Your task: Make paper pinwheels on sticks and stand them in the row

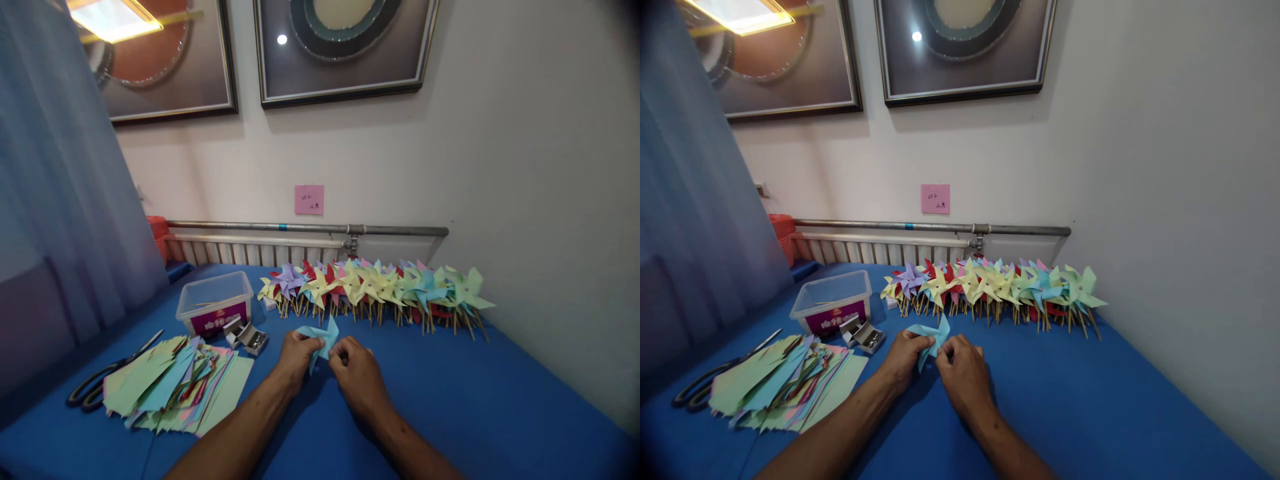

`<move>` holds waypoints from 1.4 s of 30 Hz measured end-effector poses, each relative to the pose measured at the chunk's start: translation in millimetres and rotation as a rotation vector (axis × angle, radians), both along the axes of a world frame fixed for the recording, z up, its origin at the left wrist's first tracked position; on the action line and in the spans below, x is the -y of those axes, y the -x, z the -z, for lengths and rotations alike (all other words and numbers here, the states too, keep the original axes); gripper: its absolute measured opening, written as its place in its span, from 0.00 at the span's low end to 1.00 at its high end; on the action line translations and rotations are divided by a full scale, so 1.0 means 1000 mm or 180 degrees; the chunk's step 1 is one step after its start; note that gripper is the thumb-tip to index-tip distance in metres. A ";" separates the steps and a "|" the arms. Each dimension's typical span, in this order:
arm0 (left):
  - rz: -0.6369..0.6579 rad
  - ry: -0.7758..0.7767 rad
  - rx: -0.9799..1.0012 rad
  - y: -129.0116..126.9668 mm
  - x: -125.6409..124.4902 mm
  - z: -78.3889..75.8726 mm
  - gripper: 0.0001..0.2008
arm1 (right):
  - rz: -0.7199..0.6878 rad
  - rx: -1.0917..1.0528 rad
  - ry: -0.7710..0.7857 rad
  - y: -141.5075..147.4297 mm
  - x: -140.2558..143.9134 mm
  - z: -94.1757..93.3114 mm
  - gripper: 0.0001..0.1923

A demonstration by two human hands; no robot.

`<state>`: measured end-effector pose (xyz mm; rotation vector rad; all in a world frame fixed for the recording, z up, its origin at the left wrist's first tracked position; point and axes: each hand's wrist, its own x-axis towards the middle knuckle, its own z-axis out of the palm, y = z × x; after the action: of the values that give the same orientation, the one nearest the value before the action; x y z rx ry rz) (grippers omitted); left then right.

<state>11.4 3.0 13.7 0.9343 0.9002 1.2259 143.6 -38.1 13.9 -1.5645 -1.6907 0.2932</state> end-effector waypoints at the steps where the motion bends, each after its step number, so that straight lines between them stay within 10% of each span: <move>1: -0.0020 -0.0001 0.0000 0.000 0.000 0.000 0.11 | 0.0008 0.0018 -0.0003 0.000 0.000 0.000 0.12; 34: -0.0010 0.0045 -0.0068 0.002 -0.004 0.005 0.12 | -0.0309 0.0489 -0.0154 -0.004 0.003 -0.005 0.12; 42: -0.0098 0.0144 0.0011 0.003 -0.004 0.002 0.12 | -0.0296 -0.0342 -0.0059 -0.005 0.000 -0.003 0.11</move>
<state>8.3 6.8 11.8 0.8849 0.9390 1.2281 148.3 -37.8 16.8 -1.4337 -1.6802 0.4010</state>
